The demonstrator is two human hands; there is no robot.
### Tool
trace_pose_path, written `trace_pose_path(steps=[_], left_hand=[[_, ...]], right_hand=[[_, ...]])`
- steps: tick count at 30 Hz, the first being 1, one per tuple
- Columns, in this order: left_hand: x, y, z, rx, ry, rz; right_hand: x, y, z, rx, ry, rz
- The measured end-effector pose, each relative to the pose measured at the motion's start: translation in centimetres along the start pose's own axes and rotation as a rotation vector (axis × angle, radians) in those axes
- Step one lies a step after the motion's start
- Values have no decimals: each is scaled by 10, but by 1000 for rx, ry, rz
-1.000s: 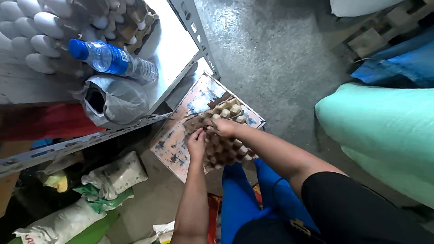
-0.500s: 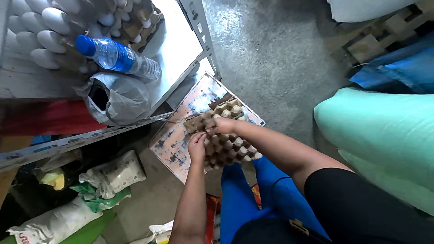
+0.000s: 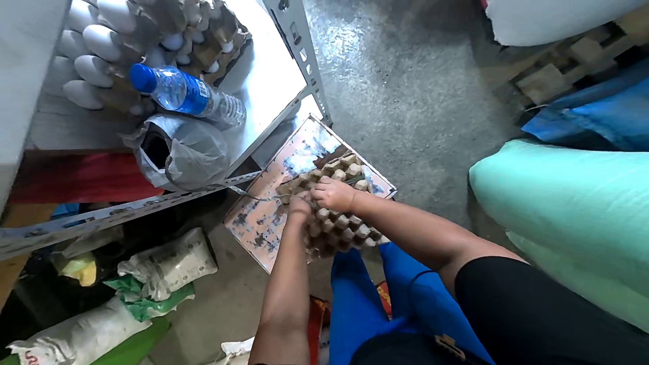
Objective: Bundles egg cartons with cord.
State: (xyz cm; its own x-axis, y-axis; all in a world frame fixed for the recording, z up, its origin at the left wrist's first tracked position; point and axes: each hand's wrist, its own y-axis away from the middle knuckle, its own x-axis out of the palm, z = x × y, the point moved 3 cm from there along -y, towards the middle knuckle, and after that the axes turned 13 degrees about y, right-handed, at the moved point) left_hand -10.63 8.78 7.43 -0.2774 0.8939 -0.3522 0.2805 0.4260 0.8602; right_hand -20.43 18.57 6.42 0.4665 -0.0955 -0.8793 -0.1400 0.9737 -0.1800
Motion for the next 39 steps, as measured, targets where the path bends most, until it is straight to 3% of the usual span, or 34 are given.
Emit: trace_pose_path(steps=[4, 7, 9, 11, 12, 13, 15, 18, 21, 24, 26, 28, 30, 34, 36, 39], left_hand=[[6, -9, 17, -52, 471, -180], [7, -13, 26, 58, 294, -384], [11, -17, 33, 15, 120, -473], [20, -23, 39, -70, 23, -560], [26, -25, 41, -82, -17, -597], [31, -26, 43, -79, -49, -633], [36, -27, 43, -85, -66, -659], [34, -25, 45, -81, 1, -642], [29, -20, 48, 163, 127, -754], [31, -6, 45, 485, 168, -848], [35, 6, 40, 668, 113, -831], [38, 9, 39, 793, 65, -767], [34, 3, 43, 843, 98, -590], [13, -11, 45, 735, 148, -72], [6, -14, 37, 600, 39, 51], [3, -21, 36, 496, -57, 86]], right_hand=[[5, 17, -12, 113, -154, -150], [18, 36, -26, 310, 40, -234], [23, 48, -34, 484, 135, 34], [20, 48, -37, 652, 39, 494], [19, 47, -37, 728, -12, 592], [19, 45, -35, 802, -58, 589], [19, 42, -29, 887, -197, 380], [35, 29, -12, 793, -609, -18], [57, 17, -7, 870, -767, -48], [57, 3, -8, 902, -561, 292], [46, -7, -4, 862, -469, 431], [41, -11, 0, 814, -375, 439], [42, -9, 0, 760, -339, 406], [50, 4, -7, 552, -364, 346], [55, 11, -9, 479, -380, 310], [47, 13, -12, 488, -444, 377]])
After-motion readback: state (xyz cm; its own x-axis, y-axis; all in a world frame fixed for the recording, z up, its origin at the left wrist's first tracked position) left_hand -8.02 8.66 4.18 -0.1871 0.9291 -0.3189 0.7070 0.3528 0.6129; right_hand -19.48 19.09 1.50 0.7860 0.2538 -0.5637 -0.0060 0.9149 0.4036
